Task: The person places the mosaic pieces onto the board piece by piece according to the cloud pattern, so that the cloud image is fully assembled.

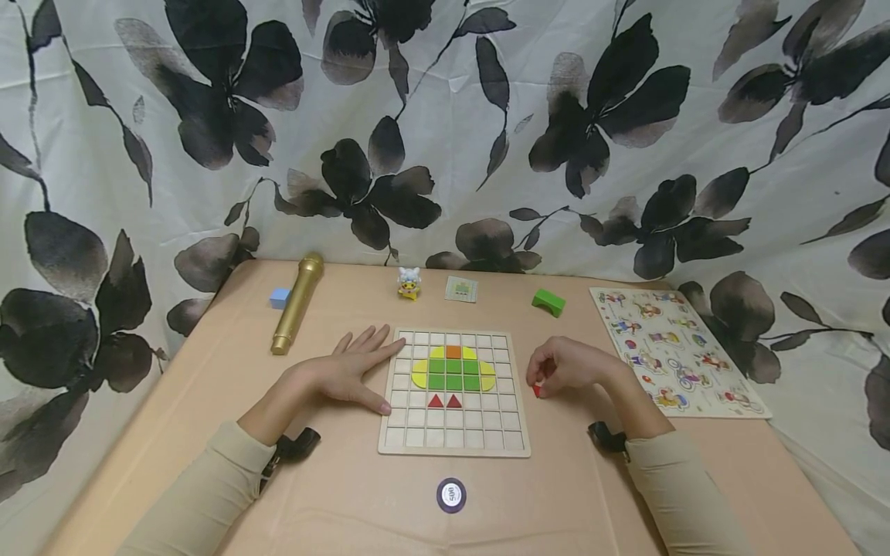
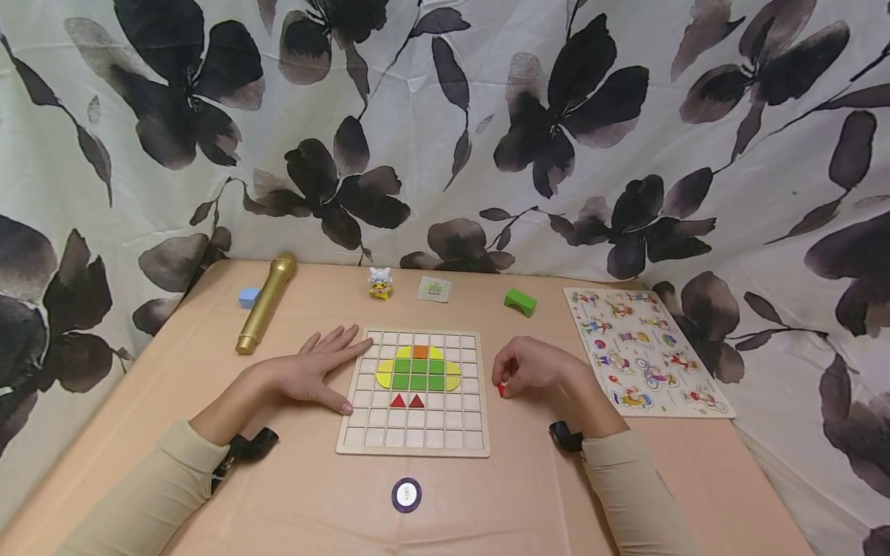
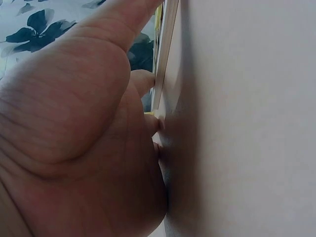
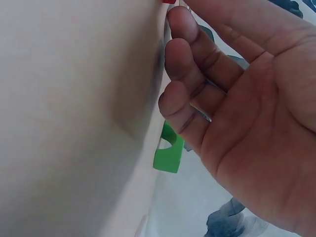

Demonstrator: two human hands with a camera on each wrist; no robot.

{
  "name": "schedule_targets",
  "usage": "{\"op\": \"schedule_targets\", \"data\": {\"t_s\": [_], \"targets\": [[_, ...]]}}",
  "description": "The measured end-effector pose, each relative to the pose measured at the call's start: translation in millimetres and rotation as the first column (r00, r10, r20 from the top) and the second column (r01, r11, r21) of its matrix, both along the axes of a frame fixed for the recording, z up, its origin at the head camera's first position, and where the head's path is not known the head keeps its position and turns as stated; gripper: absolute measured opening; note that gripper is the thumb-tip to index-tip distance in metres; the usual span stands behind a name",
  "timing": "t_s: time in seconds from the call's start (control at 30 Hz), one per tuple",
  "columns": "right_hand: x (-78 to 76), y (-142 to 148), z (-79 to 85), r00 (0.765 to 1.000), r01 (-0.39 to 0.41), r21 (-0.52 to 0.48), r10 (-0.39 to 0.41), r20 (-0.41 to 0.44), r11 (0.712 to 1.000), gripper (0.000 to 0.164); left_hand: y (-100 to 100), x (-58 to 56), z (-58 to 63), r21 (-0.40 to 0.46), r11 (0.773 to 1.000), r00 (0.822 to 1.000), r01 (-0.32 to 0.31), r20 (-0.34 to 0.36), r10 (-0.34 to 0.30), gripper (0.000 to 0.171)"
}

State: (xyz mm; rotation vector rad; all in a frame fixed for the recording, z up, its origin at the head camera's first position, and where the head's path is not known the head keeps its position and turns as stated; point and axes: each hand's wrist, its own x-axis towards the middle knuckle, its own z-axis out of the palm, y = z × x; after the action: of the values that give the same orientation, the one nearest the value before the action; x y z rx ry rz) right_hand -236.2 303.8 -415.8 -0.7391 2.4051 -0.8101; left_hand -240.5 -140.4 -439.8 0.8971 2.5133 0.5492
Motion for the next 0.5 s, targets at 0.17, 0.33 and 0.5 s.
{"op": "schedule_targets", "data": {"t_s": [0.17, 0.33, 0.5], "targets": [[-1.3, -3.4, -2.4, 0.999, 0.017, -0.029, -0.018, -0.029, 0.999, 0.014, -0.7, 0.0, -1.0, -0.002, 1.000, 1.000, 0.001, -0.006, -0.001, 0.120], [-2.2, -5.5, -2.9, 0.999, 0.041, -0.075, -0.043, -0.023, 0.996, 0.014, -0.7, 0.0, -1.7, -0.003, 1.000, 1.000, 0.000, -0.007, 0.000, 0.120], [-1.4, -8.0, -0.3, 0.996, 0.067, -0.164, -0.077, -0.054, 0.984, 0.014, -0.3, 0.3, -1.4, -0.002, 1.000, 1.000, -0.003, -0.006, 0.003, 0.120]]}}
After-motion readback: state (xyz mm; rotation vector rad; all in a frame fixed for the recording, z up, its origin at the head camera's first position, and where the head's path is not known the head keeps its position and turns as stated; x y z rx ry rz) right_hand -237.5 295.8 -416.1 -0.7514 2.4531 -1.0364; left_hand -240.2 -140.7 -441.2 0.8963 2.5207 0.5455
